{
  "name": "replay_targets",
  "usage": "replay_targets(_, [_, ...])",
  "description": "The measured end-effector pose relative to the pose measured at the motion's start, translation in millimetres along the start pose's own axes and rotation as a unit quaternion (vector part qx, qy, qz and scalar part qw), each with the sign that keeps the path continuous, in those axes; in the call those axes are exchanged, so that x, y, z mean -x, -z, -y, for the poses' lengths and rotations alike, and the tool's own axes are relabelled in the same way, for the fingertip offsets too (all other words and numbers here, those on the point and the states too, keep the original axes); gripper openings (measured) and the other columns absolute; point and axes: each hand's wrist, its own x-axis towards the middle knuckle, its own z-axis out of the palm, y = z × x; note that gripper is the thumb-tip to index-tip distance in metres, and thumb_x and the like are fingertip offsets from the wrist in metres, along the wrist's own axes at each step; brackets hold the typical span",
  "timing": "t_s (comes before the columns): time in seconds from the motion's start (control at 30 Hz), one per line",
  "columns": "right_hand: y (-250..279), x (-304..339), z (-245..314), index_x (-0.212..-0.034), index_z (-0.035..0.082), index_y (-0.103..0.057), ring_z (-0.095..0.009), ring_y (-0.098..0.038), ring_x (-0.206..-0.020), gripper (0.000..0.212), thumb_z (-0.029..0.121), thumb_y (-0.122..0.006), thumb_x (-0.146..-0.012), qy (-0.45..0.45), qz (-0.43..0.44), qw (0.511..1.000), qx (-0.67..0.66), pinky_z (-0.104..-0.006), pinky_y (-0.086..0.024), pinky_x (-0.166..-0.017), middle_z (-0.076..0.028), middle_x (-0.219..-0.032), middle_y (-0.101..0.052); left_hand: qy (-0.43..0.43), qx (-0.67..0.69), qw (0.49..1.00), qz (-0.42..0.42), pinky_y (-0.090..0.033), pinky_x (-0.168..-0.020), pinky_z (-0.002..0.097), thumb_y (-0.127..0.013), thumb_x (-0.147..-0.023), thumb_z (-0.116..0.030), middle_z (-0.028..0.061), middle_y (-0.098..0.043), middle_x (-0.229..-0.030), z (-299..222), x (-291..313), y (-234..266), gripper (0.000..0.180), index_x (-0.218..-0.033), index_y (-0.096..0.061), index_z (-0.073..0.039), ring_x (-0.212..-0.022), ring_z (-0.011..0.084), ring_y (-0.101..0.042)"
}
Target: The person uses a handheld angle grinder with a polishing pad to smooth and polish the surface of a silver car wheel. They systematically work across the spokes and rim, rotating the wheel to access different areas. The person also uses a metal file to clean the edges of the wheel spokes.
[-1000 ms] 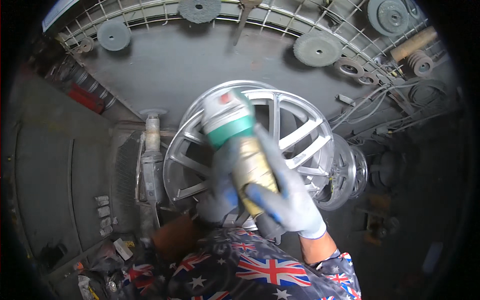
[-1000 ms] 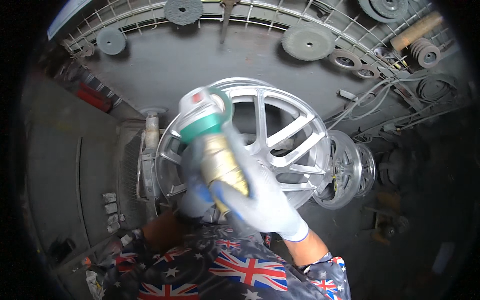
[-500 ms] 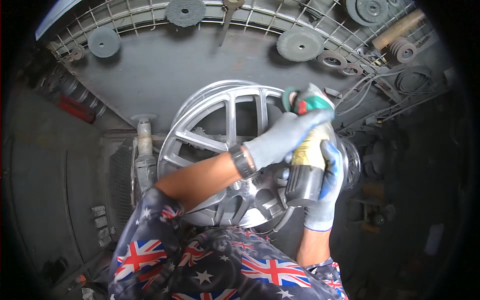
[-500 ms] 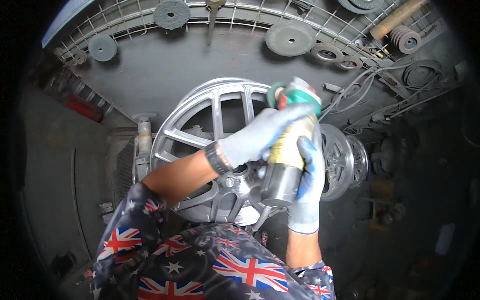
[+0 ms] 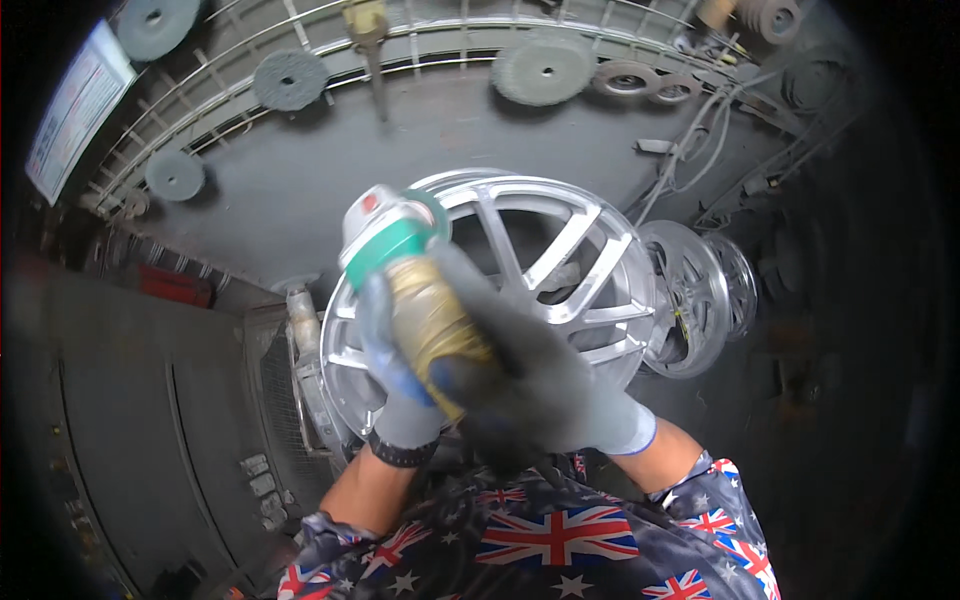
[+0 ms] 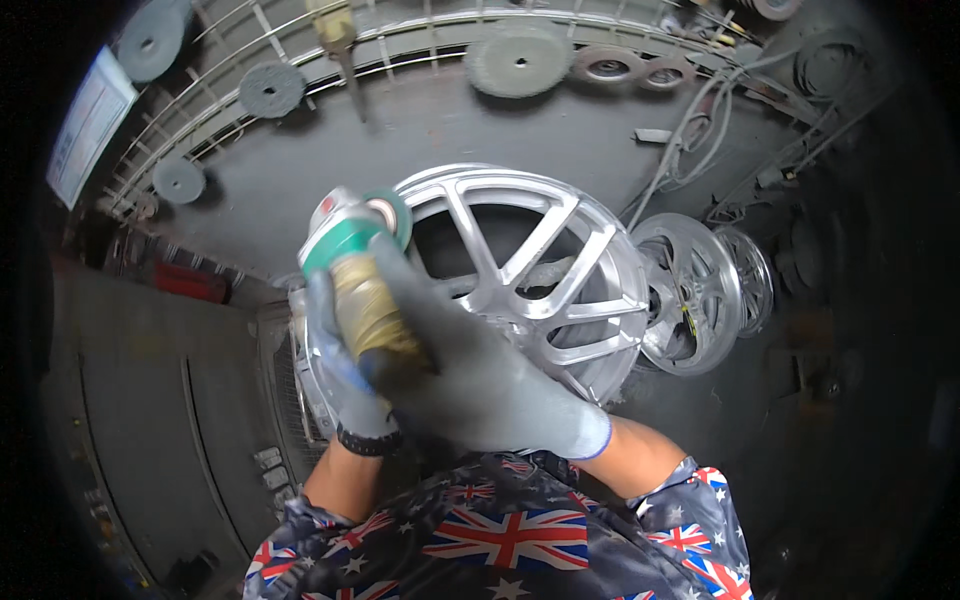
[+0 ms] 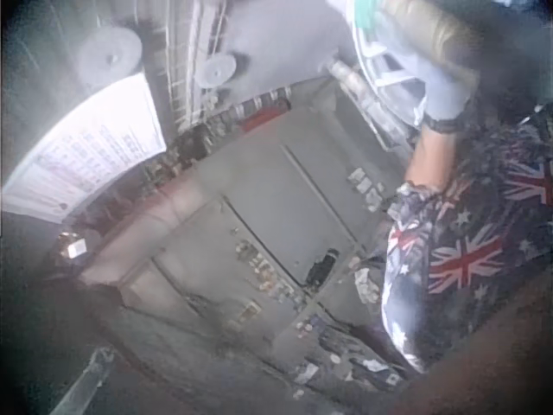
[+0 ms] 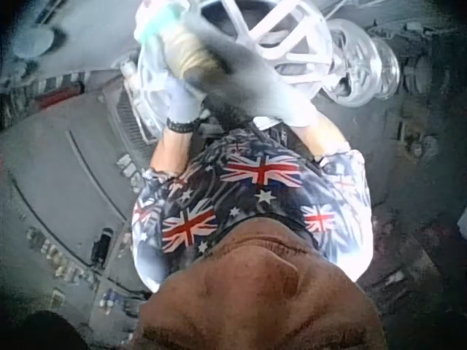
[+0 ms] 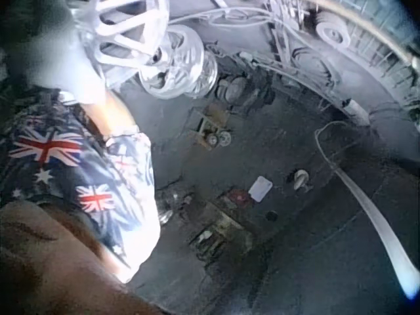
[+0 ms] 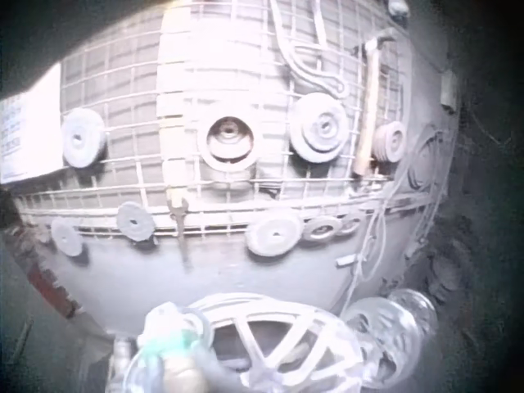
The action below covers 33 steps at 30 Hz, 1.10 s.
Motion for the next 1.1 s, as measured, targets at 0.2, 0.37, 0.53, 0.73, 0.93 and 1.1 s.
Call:
replay_targets(0.2, [62.4, 51.5, -10.9, -0.163, -0.003, -0.02, -0.026, -0.036, -0.149, 0.074, 0.022, -0.058, -0.105, -0.116, -0.194, 0.969, -0.1, -0.0366, -0.03, -0.121, -0.02, -0.164, -0.033, 0.189, -0.079, 0.968, 0.148, -0.052, -0.094, 0.0295, -0.061, -0.104, -0.033, 0.0051, -0.068, -0.112, 60.7, -40.5, -67.1, 0.042, -0.131, -0.062, -0.001, -0.101, 0.014, -0.067])
replay_targets(0.37, [55.1, 109.2, -47.7, -0.162, -0.002, -0.024, -0.023, -0.046, -0.139, 0.068, 0.027, -0.051, -0.106, -0.134, -0.361, 0.884, -0.264, -0.0362, -0.037, -0.116, -0.016, -0.155, -0.042, 0.299, -0.244, 0.871, 0.304, -0.053, -0.086, 0.0284, -0.066, -0.099, -0.037, 0.0051, -0.068, -0.109, 131.5, -58.4, -70.9, 0.043, -0.123, -0.064, -0.002, -0.097, 0.0124, -0.066])
replay_targets(0.53, [33.6, 115.5, -59.3, -0.156, -0.001, -0.032, -0.021, -0.056, -0.126, 0.062, 0.031, -0.052, -0.106, -0.139, -0.39, 0.832, -0.37, -0.0348, -0.046, -0.106, -0.015, -0.14, -0.052, 0.326, -0.346, 0.829, 0.294, -0.053, -0.084, 0.0276, -0.069, -0.097, -0.04, 0.0043, -0.068, -0.106, 129.7, -51.2, -90.2, 0.047, -0.121, -0.066, 0.0, -0.093, 0.0117, -0.066])
replay_targets(0.73, [18.3, 60.1, -63.5, -0.159, -0.008, -0.023, -0.023, -0.052, -0.134, 0.076, 0.023, -0.063, -0.102, -0.084, -0.246, 0.957, -0.131, -0.0333, -0.043, -0.112, -0.021, -0.147, -0.05, 0.151, -0.253, 0.929, 0.222, -0.055, -0.089, 0.0315, -0.056, -0.104, -0.028, 0.0098, -0.072, -0.11, 59.3, -48.7, -12.7, 0.037, -0.122, -0.067, 0.003, -0.098, 0.0157, -0.069])
replay_targets(0.93, [11.0, 27.9, -42.8, -0.163, -0.004, -0.019, -0.023, -0.046, -0.143, 0.084, 0.01, -0.066, -0.094, -0.124, 0.02, 0.98, -0.154, -0.035, -0.036, -0.116, -0.024, -0.157, -0.043, -0.184, -0.337, 0.919, 0.089, -0.057, -0.096, 0.0386, -0.044, -0.109, -0.041, 0.0162, -0.066, -0.122, 38.4, -2.5, 41.2, 0.052, -0.134, -0.055, 0.003, -0.111, 0.0214, -0.066])
replay_targets(1.1, [24.3, 47.2, -60.8, -0.162, -0.005, -0.019, -0.024, -0.037, -0.149, 0.082, 0.008, -0.065, -0.095, -0.047, -0.144, 0.983, -0.106, -0.037, -0.03, -0.121, -0.022, -0.161, -0.038, 0.021, -0.181, 0.973, 0.142, -0.057, -0.094, 0.0379, -0.055, -0.105, -0.035, 0.0152, -0.067, -0.121, 64.7, -32.1, 22.4, 0.048, -0.135, -0.055, 0.003, -0.107, 0.0216, -0.068])
